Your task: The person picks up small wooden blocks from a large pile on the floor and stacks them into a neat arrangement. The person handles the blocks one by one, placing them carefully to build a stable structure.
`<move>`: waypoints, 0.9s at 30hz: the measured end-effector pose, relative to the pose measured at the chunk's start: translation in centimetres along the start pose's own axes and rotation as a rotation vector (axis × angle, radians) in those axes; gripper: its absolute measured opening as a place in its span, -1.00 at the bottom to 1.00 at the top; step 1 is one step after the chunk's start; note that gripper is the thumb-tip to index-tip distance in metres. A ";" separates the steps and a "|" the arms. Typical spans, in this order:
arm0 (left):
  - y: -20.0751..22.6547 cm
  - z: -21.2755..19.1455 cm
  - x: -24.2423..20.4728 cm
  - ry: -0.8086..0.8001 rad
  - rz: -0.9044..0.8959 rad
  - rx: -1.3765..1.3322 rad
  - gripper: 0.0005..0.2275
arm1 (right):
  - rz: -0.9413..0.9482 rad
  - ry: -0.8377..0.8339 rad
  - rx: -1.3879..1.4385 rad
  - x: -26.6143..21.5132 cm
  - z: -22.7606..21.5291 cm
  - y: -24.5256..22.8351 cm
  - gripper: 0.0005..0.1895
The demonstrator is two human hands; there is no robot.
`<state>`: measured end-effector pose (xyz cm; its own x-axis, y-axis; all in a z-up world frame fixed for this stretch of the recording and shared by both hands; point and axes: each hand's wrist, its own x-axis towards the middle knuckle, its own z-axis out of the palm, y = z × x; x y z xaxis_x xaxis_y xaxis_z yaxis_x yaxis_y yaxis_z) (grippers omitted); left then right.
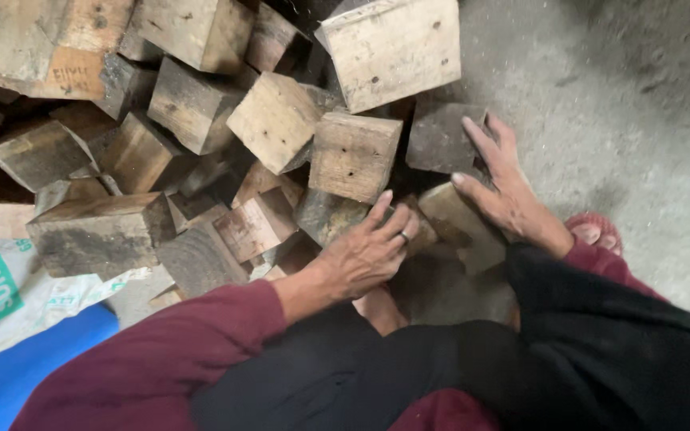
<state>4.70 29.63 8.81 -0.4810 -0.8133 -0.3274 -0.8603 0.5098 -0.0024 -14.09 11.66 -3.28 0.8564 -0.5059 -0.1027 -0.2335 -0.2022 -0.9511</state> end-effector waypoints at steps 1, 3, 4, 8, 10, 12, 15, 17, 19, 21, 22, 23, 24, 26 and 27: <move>-0.3 -0.2 0.0 0.036 -0.027 -0.007 -0.67 | 0.019 -0.021 0.077 0.2 -0.3 -0.2 -0.17; -0.6 -0.7 -0.2 0.086 -0.062 -0.046 -0.70 | 0.010 0.001 -0.022 -0.6 0.1 -0.5 -0.15; -1.2 -0.8 0.0 0.125 -0.078 0.020 -0.68 | -0.003 0.018 -0.074 -0.6 0.3 -0.5 -0.14; -2.7 -0.7 1.8 0.254 -0.156 0.151 -0.66 | -0.028 0.036 -0.112 -0.7 0.9 0.2 -0.06; -3.0 -0.9 2.6 0.229 -0.145 0.049 -0.67 | -0.012 0.050 -0.102 -0.7 1.3 0.6 -0.04; -3.9 -1.4 3.6 0.131 -0.078 -0.154 -0.65 | -0.025 0.046 -0.078 -0.4 1.5 1.0 -0.03; -6.5 -2.5 6.1 0.521 -0.050 -0.036 -0.75 | -0.010 0.043 -0.048 -0.4 1.4 2.0 -0.04; -9.9 -3.0 7.8 0.334 -0.316 -0.060 -0.46 | -0.013 0.045 -0.050 -1.2 1.8 2.4 -0.01; -14.3 -3.3 9.7 0.158 -0.578 -0.054 -0.11 | -0.079 0.055 -0.096 -0.6 1.7 2.8 0.04; -16.6 -2.9 11.0 0.164 -0.555 -0.051 -0.09 | 0.008 0.031 -0.060 -0.8 2.0 2.6 0.03; -17.5 -2.7 11.5 0.168 -0.547 -0.051 -0.07 | 0.050 0.016 -0.041 -1.0 2.1 2.4 0.02; -18.2 -2.7 11.8 0.171 -0.539 -0.050 -0.04 | 0.047 0.029 -0.036 -1.1 2.3 2.1 0.03; -18.7 -3.0 11.8 0.179 -0.545 -0.044 -0.02 | 0.031 0.033 -0.035 -0.9 2.1 1.8 0.03; -19.1 -4.4 11.8 0.254 -0.538 -0.058 0.00 | 0.021 0.042 0.049 -0.5 1.0 1.2 0.05; -19.0 -5.4 11.8 0.321 -0.524 -0.080 -0.01 | 0.028 0.048 0.133 -0.3 0.1 1.1 0.06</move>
<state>14.45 8.78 10.09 -0.0075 -1.0000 -0.0010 -0.9999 0.0075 -0.0114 -14.59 11.71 -4.27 0.8270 -0.5496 -0.1185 -0.1909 -0.0763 -0.9786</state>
